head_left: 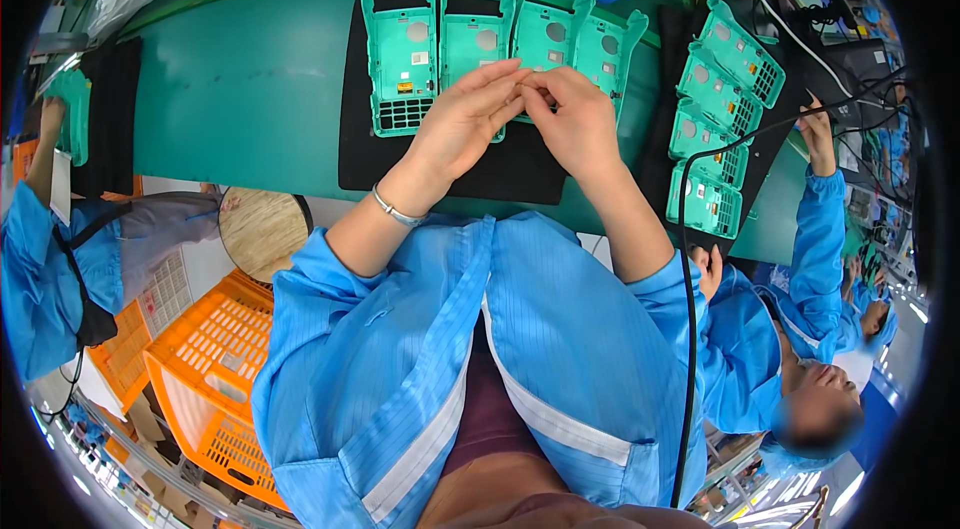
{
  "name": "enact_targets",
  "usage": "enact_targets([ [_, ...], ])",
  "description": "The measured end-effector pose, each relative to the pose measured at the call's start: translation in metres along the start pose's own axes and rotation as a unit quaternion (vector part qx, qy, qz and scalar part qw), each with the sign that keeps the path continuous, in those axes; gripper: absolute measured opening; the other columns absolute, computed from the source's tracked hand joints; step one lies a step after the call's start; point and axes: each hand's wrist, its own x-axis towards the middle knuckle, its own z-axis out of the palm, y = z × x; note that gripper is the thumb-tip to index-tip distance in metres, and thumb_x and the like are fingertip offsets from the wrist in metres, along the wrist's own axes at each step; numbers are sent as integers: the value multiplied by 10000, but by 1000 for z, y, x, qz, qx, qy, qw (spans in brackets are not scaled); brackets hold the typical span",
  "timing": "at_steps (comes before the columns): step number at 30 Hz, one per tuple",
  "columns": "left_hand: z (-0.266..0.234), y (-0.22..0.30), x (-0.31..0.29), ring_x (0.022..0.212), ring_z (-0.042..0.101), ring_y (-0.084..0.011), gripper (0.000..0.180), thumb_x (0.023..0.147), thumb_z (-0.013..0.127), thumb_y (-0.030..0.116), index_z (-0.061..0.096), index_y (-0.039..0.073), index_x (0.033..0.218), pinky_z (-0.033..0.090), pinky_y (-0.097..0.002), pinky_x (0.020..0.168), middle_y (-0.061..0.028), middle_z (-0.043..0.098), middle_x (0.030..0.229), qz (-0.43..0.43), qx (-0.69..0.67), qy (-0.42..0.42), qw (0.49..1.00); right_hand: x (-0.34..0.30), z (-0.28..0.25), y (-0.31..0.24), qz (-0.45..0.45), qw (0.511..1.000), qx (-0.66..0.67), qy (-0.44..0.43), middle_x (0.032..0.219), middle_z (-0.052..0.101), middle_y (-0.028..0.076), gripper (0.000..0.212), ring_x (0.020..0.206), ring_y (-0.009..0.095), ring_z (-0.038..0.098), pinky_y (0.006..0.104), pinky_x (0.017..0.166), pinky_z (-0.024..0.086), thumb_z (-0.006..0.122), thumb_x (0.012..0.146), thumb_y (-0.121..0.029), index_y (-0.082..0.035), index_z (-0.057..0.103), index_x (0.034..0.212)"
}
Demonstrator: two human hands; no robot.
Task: Assembling electronic components into green plastic shells on a factory production line.
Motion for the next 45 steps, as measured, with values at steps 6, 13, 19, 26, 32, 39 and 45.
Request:
enact_targets([
  [6,-10,-2,5,1134,457,-217,441,903,468,170,343,-26,1277,355,-333,979,-147,484,1196,-12,-92,13,996,-1,-2,-5,46,996,58,-48,739,574,50,80,643,226,576,329,555,471,611,744,-125,-88,618,815],
  [13,-19,-4,12,1106,459,-195,495,905,464,203,294,-21,1313,362,-327,934,-139,478,1216,-8,-68,-5,998,2,15,-1,12,994,-25,-108,798,586,60,82,679,227,585,331,586,476,590,758,-120,-77,599,826],
  [19,-6,2,2,1130,443,-202,481,910,445,230,311,6,1315,335,-337,963,-138,460,1252,-6,-40,-31,999,-1,5,-9,-43,994,-50,-90,753,592,73,63,662,247,586,345,568,473,573,746,-123,-78,603,778],
  [26,-3,0,-9,1047,519,-193,332,891,498,146,458,-20,1175,431,-321,893,-123,523,1137,-69,-7,0,998,1,-9,1,234,935,244,-103,732,625,63,172,635,102,572,237,585,457,615,781,-159,-10,639,863],
  [32,-8,-13,-3,1059,512,-203,351,909,468,184,453,-35,1183,420,-328,909,-122,526,1124,-61,-40,-11,997,-2,-13,4,204,951,207,-109,737,629,64,159,650,114,588,246,592,465,616,782,-153,-20,640,864],
  [39,3,-10,-1,1108,466,-209,387,930,422,234,430,-35,1208,383,-346,953,-131,476,1185,-45,-84,-12,995,-2,-7,7,36,998,-3,-59,752,600,65,113,667,249,585,342,585,477,594,760,-134,-102,644,856],
  [45,3,-9,2,1114,451,-212,408,923,438,247,408,-24,1226,359,-352,973,-136,468,1195,-46,-97,0,994,-7,-9,2,-3,999,-45,-30,754,583,48,94,673,236,584,334,572,479,591,753,-106,-108,628,839],
])
